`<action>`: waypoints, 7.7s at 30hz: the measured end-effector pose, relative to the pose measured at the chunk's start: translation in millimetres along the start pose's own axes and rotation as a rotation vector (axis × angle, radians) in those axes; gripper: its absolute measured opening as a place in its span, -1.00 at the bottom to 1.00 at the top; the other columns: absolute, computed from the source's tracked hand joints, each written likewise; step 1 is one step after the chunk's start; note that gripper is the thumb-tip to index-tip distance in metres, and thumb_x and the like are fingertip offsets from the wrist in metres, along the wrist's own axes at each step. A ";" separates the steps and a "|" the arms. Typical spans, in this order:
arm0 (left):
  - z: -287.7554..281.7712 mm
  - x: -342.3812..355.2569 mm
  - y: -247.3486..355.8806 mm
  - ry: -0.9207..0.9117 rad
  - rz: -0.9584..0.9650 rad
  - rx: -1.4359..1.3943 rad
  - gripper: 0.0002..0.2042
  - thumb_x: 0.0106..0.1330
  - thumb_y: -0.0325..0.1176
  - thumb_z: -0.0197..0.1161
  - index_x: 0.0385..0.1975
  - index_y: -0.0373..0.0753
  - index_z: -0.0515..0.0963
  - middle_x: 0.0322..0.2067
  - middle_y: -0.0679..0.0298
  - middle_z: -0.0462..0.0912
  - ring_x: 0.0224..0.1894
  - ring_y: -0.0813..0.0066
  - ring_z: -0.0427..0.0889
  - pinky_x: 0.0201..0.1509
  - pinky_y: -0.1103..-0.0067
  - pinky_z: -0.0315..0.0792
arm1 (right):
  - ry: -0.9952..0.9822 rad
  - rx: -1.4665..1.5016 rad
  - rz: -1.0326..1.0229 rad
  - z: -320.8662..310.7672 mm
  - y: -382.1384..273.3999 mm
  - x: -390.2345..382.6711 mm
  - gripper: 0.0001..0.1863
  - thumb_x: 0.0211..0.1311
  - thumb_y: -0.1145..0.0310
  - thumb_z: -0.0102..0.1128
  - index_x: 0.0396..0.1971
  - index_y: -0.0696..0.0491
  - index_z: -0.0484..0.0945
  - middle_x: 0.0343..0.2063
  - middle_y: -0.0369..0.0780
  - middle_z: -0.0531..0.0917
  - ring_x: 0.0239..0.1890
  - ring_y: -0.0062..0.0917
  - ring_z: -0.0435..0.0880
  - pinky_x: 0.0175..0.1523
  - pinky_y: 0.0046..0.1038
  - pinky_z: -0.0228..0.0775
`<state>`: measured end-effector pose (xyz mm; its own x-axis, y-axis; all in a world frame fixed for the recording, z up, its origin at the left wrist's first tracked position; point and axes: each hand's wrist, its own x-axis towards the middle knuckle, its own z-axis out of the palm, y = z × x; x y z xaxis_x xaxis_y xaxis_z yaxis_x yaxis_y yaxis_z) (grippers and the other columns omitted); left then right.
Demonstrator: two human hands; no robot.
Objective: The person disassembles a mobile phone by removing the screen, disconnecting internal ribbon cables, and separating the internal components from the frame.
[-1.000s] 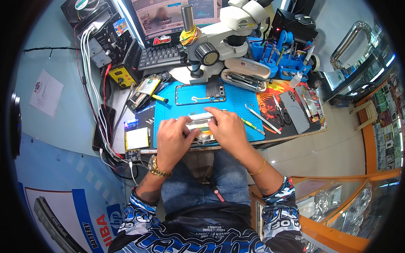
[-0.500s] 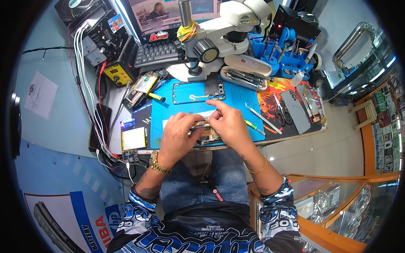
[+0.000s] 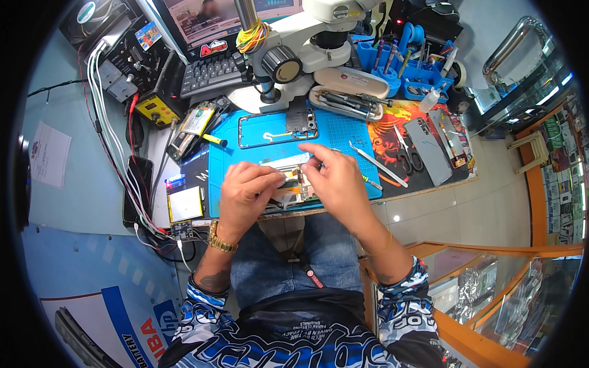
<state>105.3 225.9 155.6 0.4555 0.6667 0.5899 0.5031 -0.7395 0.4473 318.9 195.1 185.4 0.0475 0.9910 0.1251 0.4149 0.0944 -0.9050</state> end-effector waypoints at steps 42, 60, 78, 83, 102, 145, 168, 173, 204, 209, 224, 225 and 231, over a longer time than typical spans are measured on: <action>4.4 6.8 7.5 -0.089 -0.035 0.039 -0.85 0.08 -0.44 0.48 -0.32 -0.10 0.78 -0.28 0.45 0.78 -0.26 0.41 0.61 -0.16 0.44 0.40 | 0.108 -0.620 -0.415 19.7 17.3 -49.6 -0.61 0.22 0.42 0.34 0.06 0.15 0.63 0.14 0.06 0.55 0.17 -0.07 0.52 0.17 -0.11 0.42; 12.1 8.4 11.5 -0.066 -0.046 -0.009 -0.84 0.08 -0.51 0.44 -0.33 -0.14 0.75 -0.28 0.43 0.77 -0.25 0.38 0.61 -0.17 0.43 0.36 | 0.044 -0.621 -0.335 17.0 6.4 -45.7 -0.53 0.12 0.35 0.45 0.05 0.14 0.60 0.23 0.08 0.49 0.25 0.03 0.47 0.26 -0.08 0.42; 9.2 9.2 9.4 -0.093 0.003 0.018 -0.84 0.11 -0.55 0.38 -0.32 -0.16 0.73 -0.24 0.42 0.78 -0.23 0.40 0.63 -0.13 0.43 0.38 | -0.090 -0.598 -0.331 4.0 0.1 -42.8 -0.45 0.07 0.35 0.51 0.09 0.15 0.57 0.23 0.07 0.47 0.28 0.04 0.44 0.30 -0.06 0.40; 10.1 8.1 9.5 -0.090 -0.021 0.015 -0.83 0.11 -0.55 0.37 -0.31 -0.16 0.74 -0.23 0.42 0.78 -0.22 0.41 0.64 -0.12 0.44 0.39 | -0.080 -0.601 -0.314 5.9 -1.6 -42.8 -0.44 0.07 0.33 0.51 0.09 0.16 0.55 0.23 0.07 0.47 0.26 0.04 0.45 0.30 -0.07 0.40; 9.4 9.6 9.6 -0.128 0.005 0.011 -0.78 0.10 -0.56 0.33 -0.24 -0.18 0.72 -0.23 0.38 0.71 -0.23 0.34 0.58 -0.17 0.39 0.32 | -0.084 -0.536 -0.297 2.9 6.1 -35.9 -0.36 -0.01 0.23 0.57 0.10 0.11 0.57 0.30 0.06 0.42 0.28 0.07 0.41 0.34 -0.04 0.33; 12.7 8.7 8.0 -0.053 -0.086 -0.063 -0.90 0.19 -0.48 0.40 -0.32 -0.16 0.66 -0.33 0.37 0.74 -0.27 0.36 0.62 -0.20 0.41 0.35 | -0.080 -0.636 -0.298 9.0 -2.6 -43.1 -0.41 0.08 0.28 0.52 0.12 0.18 0.57 0.25 0.08 0.45 0.29 -0.04 0.46 0.23 -0.14 0.38; 9.6 9.4 8.8 -0.063 -0.088 -0.071 -0.83 0.12 -0.51 0.45 -0.30 -0.18 0.68 -0.32 0.35 0.75 -0.28 0.34 0.63 -0.20 0.40 0.35 | -0.100 -0.605 -0.289 -0.7 -7.6 -37.6 -0.40 0.03 0.30 0.54 0.11 0.08 0.55 0.27 0.08 0.44 0.27 0.03 0.45 0.23 -0.08 0.38; 9.5 8.0 9.3 -0.071 -0.095 -0.082 -0.82 0.11 -0.51 0.45 -0.29 -0.18 0.68 -0.31 0.36 0.75 -0.26 0.34 0.63 -0.19 0.40 0.35 | -0.107 -0.625 -0.278 -0.7 -6.1 -39.2 -0.40 0.04 0.28 0.53 0.12 0.06 0.55 0.28 0.09 0.43 0.26 0.03 0.46 0.24 -0.08 0.36; -49.9 -35.9 74.0 -0.257 -0.335 0.133 -0.67 0.24 -0.17 0.45 -0.16 -0.31 0.71 -0.24 0.08 0.70 -0.21 0.06 0.67 -0.12 0.29 0.56 | -0.049 0.840 0.360 86.8 20.8 -141.9 -0.71 0.46 0.43 0.24 0.08 0.21 0.55 -0.21 -0.22 0.73 -0.22 -0.57 0.72 -0.09 -0.51 0.60; -50.5 -50.6 76.4 -0.194 -0.403 0.095 -0.73 0.27 -0.27 0.42 -0.14 -0.31 0.70 -0.20 0.08 0.70 -0.17 0.07 0.65 -0.10 0.30 0.55 | -0.035 1.071 0.444 85.3 25.7 -150.2 -0.76 0.51 0.44 0.13 0.08 0.16 0.50 -0.11 -0.16 0.72 -0.14 -0.50 0.72 0.01 -0.44 0.61; -40.0 -49.2 51.4 0.001 -0.612 0.391 -0.59 0.21 -0.35 0.41 0.04 -0.36 0.57 -0.22 -0.01 0.60 -0.11 -0.02 0.60 -0.03 0.21 0.50 | -0.112 0.588 0.271 -35.2 25.8 -111.0 -0.64 0.43 0.46 0.15 0.16 0.26 0.55 -0.18 -0.23 0.75 -0.28 -0.64 0.70 -0.11 -0.54 0.59; -40.8 -49.7 52.9 -0.018 -0.633 0.405 -0.59 0.21 -0.37 0.40 0.04 -0.36 0.56 -0.21 -0.01 0.59 -0.11 -0.03 0.60 -0.03 0.21 0.50 | -0.124 0.544 0.250 -41.7 23.3 -105.0 -0.63 0.43 0.46 0.16 0.17 0.26 0.55 -0.18 -0.23 0.75 -0.29 -0.64 0.71 -0.11 -0.54 0.59; -25.8 -54.2 35.4 0.068 -0.511 0.248 -0.67 0.21 -0.45 0.34 -0.01 -0.31 0.54 -0.33 0.01 0.64 -0.22 0.02 0.66 -0.12 0.21 0.54 | -0.236 0.622 0.244 -60.8 30.3 -67.2 -0.60 0.40 0.48 0.19 0.17 0.31 0.53 -0.19 -0.17 0.76 -0.30 -0.57 0.76 -0.16 -0.53 0.68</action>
<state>79.5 161.1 156.8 0.0649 0.9203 0.3858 0.8078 -0.2754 0.5211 383.5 125.6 174.3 -0.1547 0.9782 -0.1385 -0.1818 -0.1660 -0.9692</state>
